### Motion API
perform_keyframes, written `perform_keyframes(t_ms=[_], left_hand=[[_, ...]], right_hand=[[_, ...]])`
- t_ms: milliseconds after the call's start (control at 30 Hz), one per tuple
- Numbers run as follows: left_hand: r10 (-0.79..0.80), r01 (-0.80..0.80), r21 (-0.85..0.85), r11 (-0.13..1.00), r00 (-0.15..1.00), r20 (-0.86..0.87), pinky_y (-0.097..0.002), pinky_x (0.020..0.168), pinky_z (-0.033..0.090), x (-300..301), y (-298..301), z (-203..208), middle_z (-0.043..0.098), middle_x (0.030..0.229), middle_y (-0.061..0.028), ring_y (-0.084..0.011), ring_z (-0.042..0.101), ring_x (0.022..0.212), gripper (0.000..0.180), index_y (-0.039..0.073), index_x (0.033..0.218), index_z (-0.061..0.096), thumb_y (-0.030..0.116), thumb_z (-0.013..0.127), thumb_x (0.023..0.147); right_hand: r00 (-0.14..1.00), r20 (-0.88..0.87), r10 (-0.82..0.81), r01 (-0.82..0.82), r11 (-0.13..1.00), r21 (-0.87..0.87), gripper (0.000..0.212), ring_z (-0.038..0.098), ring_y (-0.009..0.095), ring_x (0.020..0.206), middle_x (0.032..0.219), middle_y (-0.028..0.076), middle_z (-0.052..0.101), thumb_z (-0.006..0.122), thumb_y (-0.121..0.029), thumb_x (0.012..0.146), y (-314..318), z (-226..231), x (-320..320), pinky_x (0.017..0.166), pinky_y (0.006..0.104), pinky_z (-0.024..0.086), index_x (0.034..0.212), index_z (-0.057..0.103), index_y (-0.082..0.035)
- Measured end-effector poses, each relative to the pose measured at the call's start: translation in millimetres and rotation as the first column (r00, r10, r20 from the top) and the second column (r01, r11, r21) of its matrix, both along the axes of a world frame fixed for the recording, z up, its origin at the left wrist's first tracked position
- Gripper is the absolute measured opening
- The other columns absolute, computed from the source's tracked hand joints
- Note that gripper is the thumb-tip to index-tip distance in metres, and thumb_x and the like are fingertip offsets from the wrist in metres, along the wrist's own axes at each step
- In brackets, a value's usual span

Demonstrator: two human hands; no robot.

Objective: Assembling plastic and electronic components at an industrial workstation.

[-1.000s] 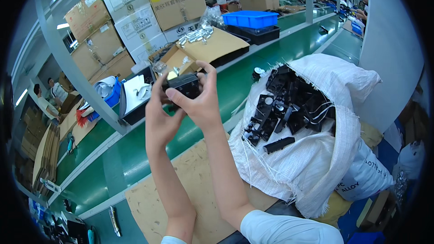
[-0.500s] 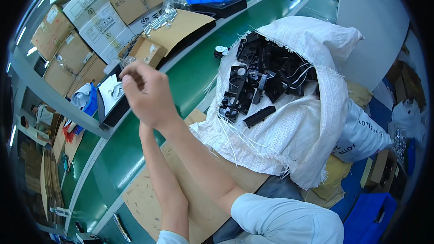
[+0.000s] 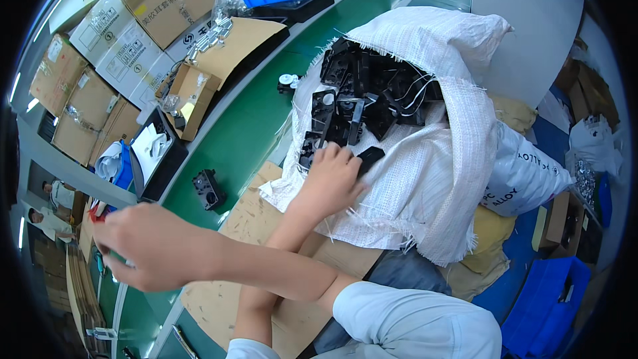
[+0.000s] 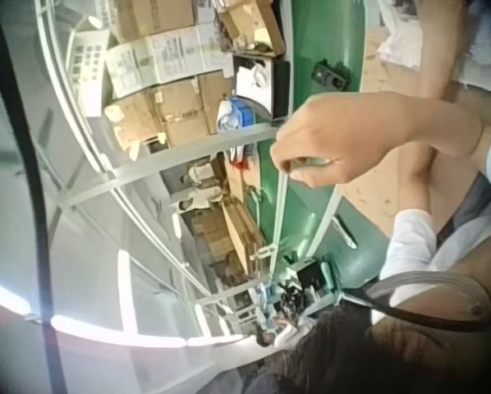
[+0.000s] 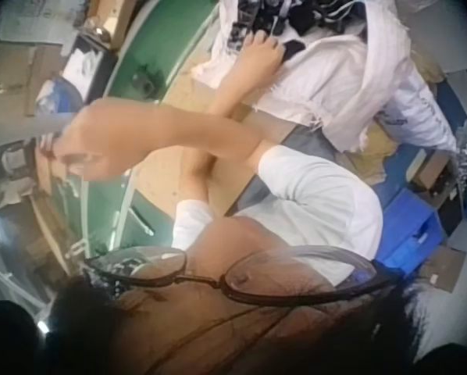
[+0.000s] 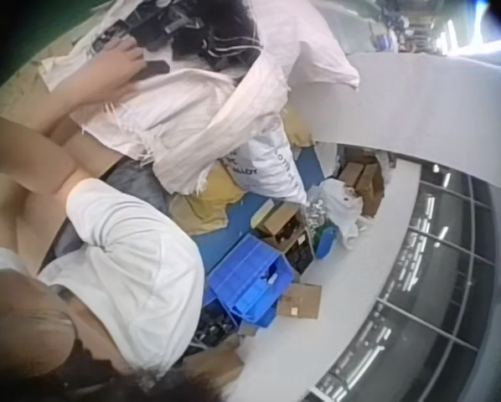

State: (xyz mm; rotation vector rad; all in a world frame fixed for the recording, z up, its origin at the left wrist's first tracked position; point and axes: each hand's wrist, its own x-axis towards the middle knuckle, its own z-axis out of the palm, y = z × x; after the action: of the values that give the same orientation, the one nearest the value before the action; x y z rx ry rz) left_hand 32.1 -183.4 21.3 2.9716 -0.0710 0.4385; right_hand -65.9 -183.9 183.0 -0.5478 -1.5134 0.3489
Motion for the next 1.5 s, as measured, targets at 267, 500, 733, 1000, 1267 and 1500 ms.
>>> perform_keyframes(t_ms=[267, 500, 733, 1000, 1267, 1500], left_hand=[[-0.146, 0.144, 0.025, 0.989, 0.968, 0.205, -0.0408, 0.093, 0.036, -27, 27, 56, 0.061, 0.094, -0.0031, -0.0265, 0.055, 0.100, 0.018, 0.010, 0.086, 0.062, 0.002, 0.066, 0.070], [0.210, -0.292, 0.017, 0.956, 0.726, 0.655, -0.0403, 0.088, 0.041, -110, 95, 121, 0.065, 0.095, -0.0057, -0.0264, 0.058, 0.096, 0.033, 0.011, 0.083, 0.064, -0.006, 0.071, 0.056], [0.460, -0.530, -0.180, 0.829, 0.462, 0.758, -0.0383, 0.088, 0.046, -157, 123, 131, 0.065, 0.093, -0.0102, -0.0294, 0.059, 0.097, 0.024, 0.002, 0.083, 0.062, -0.011, 0.064, 0.062], [0.419, -0.474, -0.180, 0.862, 0.466, 0.780, -0.0381, 0.082, 0.048, -159, 128, 129, 0.064, 0.092, -0.0100, -0.0300, 0.060, 0.092, 0.025, 0.002, 0.082, 0.061, -0.012, 0.065, 0.061], [0.466, -0.451, -0.229, 0.862, 0.531, 0.708, -0.0390, 0.087, 0.046, -156, 134, 124, 0.065, 0.104, -0.0092, -0.0311, 0.060, 0.099, 0.026, 0.002, 0.085, 0.062, -0.012, 0.062, 0.064], [0.446, -0.356, -0.272, 0.894, 0.645, 0.621, -0.0404, 0.089, 0.046, -149, 132, 122, 0.065, 0.112, -0.0105, -0.0324, 0.060, 0.103, 0.023, 0.002, 0.092, 0.064, -0.009, 0.061, 0.073]], right_hand=[[0.914, 0.384, 0.134, -0.108, 0.990, -0.090, 0.019, 0.063, 0.037, 0.076, 0.080, 0.019, 0.063, 0.058, -0.015, 0.085, -15, 1, 1, 0.072, 0.0450, 0.050, 0.088, 0.060, 0.004], [0.998, -0.061, 0.021, -0.011, 0.988, 0.153, 0.011, 0.063, 0.030, 0.072, 0.081, 0.014, 0.063, 0.061, -0.007, 0.083, 0, -3, 27, 0.068, 0.0340, 0.051, 0.090, 0.063, 0.002], [0.875, -0.352, -0.333, 0.334, 0.941, -0.060, 0.013, 0.058, 0.008, 0.064, 0.073, 0.005, 0.063, 0.060, -0.009, 0.089, 19, -17, 66, 0.058, 0.0231, 0.047, 0.092, 0.063, 0.003], [0.906, -0.398, -0.142, -0.117, 0.821, -0.559, 0.061, 0.066, 0.018, 0.068, 0.084, 0.009, 0.066, 0.033, -0.055, 0.101, 55, -39, 62, 0.055, 0.0303, 0.054, 0.118, 0.057, -0.002], [0.893, -0.446, 0.063, -0.320, 0.785, -0.530, 0.060, 0.070, 0.021, 0.080, 0.103, 0.010, 0.065, 0.035, -0.053, 0.101, 55, -45, 75, 0.053, 0.0295, 0.054, 0.138, 0.043, -0.007], [0.912, -0.407, -0.045, -0.197, 0.824, -0.532, 0.053, 0.065, 0.015, 0.077, 0.102, 0.009, 0.062, 0.051, -0.035, 0.099, 61, -48, 76, 0.051, 0.0267, 0.051, 0.144, 0.035, -0.011]])
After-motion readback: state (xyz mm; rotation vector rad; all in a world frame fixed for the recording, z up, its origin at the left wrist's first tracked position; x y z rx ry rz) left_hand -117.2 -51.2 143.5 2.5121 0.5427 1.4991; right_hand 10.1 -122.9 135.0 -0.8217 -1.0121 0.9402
